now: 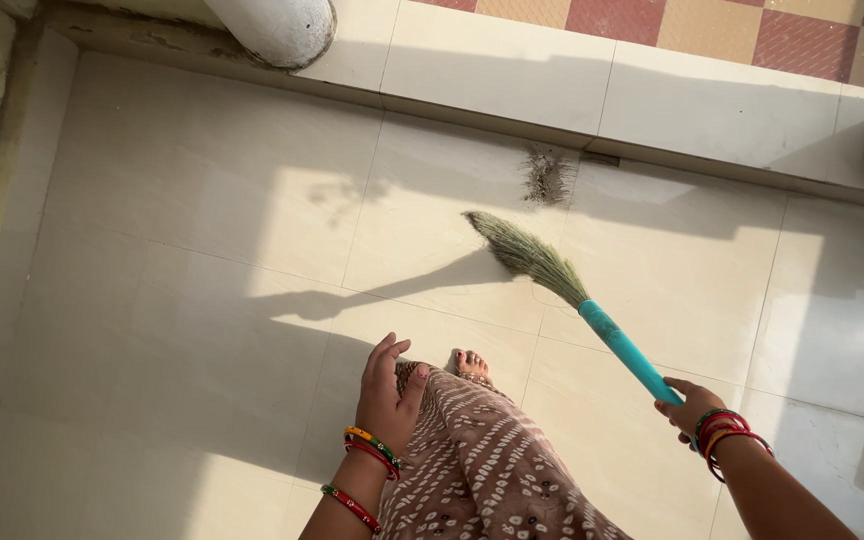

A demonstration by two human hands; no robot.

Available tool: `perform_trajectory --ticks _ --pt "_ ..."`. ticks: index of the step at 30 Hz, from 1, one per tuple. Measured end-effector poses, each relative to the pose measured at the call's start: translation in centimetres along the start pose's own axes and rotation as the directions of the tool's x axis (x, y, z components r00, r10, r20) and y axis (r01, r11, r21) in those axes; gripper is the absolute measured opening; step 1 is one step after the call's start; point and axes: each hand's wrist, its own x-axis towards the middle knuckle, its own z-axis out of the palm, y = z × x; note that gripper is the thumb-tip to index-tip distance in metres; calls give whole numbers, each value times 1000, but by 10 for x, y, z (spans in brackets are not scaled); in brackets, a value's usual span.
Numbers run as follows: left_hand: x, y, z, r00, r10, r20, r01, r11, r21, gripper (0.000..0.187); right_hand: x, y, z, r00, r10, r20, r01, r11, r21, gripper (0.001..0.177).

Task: Sweeping a tiled balcony area with a long grass broom.

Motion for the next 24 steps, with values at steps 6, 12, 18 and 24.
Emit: perform_trajectory --ticks 6,12,18,24 --pt "1 12 0 1000 10 25 -11 1000 10 61 -40 -17 4 989 -100 -106 94 994 -65 67" --pt "10 15 -3 999 54 3 -54 998 18 62 -27 47 54 992 -95 80 107 980 -170 69" --pt "22 39 -14 993 118 2 -118 993 32 62 18 49 38 998 -61 34 66 980 -186 65" --pt "31 62 -22 994 70 87 -73 997 32 62 -2 -12 -1 976 -134 -173 93 969 -228 64"
